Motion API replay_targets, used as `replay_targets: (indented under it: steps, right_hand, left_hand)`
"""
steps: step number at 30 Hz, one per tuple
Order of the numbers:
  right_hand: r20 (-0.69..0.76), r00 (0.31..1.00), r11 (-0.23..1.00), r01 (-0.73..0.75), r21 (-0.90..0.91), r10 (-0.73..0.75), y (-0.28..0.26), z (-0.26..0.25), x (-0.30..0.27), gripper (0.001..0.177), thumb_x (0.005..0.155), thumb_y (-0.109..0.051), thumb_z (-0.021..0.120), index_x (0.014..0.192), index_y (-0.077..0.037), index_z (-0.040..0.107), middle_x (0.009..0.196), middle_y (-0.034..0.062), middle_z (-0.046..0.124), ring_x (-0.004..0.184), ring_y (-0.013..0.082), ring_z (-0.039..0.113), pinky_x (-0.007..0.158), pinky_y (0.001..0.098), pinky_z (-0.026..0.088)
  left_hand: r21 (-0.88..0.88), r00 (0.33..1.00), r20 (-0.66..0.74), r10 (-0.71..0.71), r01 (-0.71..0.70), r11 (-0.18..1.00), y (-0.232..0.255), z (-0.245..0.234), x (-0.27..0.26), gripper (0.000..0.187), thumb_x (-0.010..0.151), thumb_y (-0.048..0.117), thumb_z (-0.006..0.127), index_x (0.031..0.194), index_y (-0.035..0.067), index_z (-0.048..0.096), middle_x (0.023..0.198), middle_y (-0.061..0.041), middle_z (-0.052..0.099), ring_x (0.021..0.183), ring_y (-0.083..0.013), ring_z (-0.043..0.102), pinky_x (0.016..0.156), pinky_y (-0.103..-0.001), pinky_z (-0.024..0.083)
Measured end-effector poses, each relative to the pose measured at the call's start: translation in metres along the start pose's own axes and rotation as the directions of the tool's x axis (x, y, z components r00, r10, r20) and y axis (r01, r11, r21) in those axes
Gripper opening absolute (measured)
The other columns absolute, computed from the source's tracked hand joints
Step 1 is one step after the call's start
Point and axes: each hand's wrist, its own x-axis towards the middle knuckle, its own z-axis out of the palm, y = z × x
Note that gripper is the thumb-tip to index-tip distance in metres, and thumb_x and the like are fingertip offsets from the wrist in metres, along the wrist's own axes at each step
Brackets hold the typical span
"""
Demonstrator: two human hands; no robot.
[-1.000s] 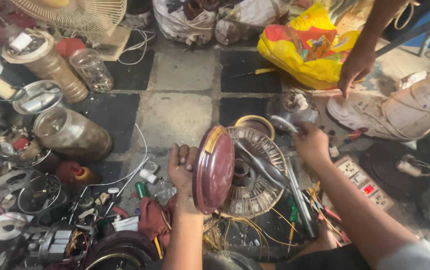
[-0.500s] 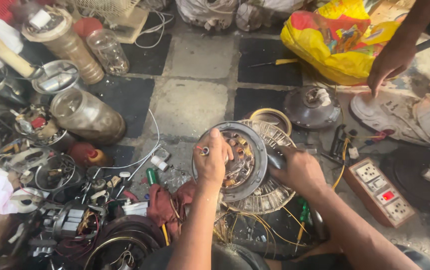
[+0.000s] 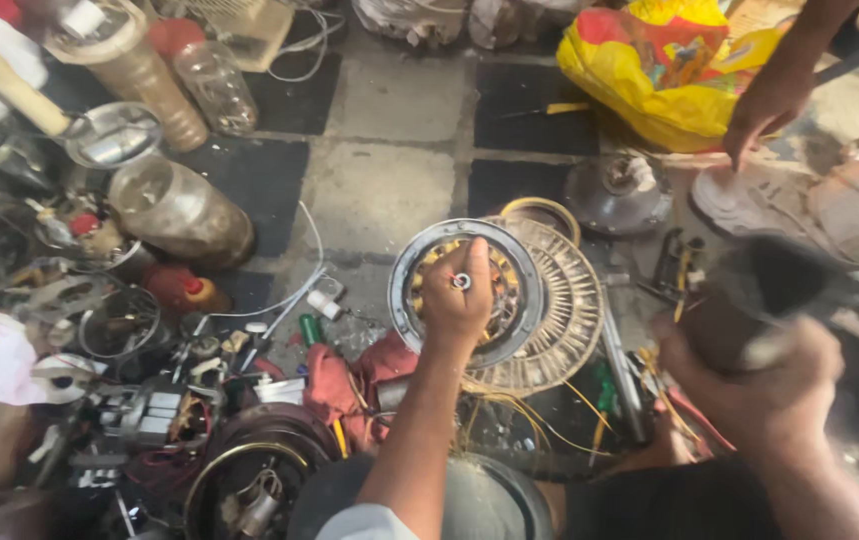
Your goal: The person disassembles and reassembles a ceiling fan motor, using a hammer to tap components into place and a screwdriver to secure wires to a capacitor.
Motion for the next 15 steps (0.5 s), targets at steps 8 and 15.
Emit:
replay_targets:
  steps: [8,15]
  right_hand:
    - [0.317,0.948,0.96,0.082,-0.266,0.007,-0.027,0.029,0.01,0.074,0.064,-0.031,0.092,0.127,-0.004,0.064,0.087,0.0195,0.076,0.085,0.0297,0.072,0.077,0.039,0.056]
    - [-0.165,0.919,0.669,0.375,0.641,-0.358,0.001,-0.027,-0.002,0.02,0.09,-0.023,0.077,0.093,-0.005,0.071,0.084,0.0039,0.073,0.073,0.0141,0.067,0.077,0.0274,0.058]
  left_hand:
    - [0.158,0.971,0.056,0.234,-0.24,0.958,0.018,0.0,0.002,0.032,0.103,0.019,0.06,0.075,0.005,0.061,0.068,-0.012,0.063,0.065,-0.0305,0.064,0.061,-0.042,0.046]
    - [-0.078,0.997,0.048,0.062,-0.058,0.995,0.019,0.007,0.0,0.033,0.105,0.017,0.055,0.076,0.002,0.06,0.064,-0.009,0.063,0.058,-0.0212,0.065,0.057,-0.037,0.047]
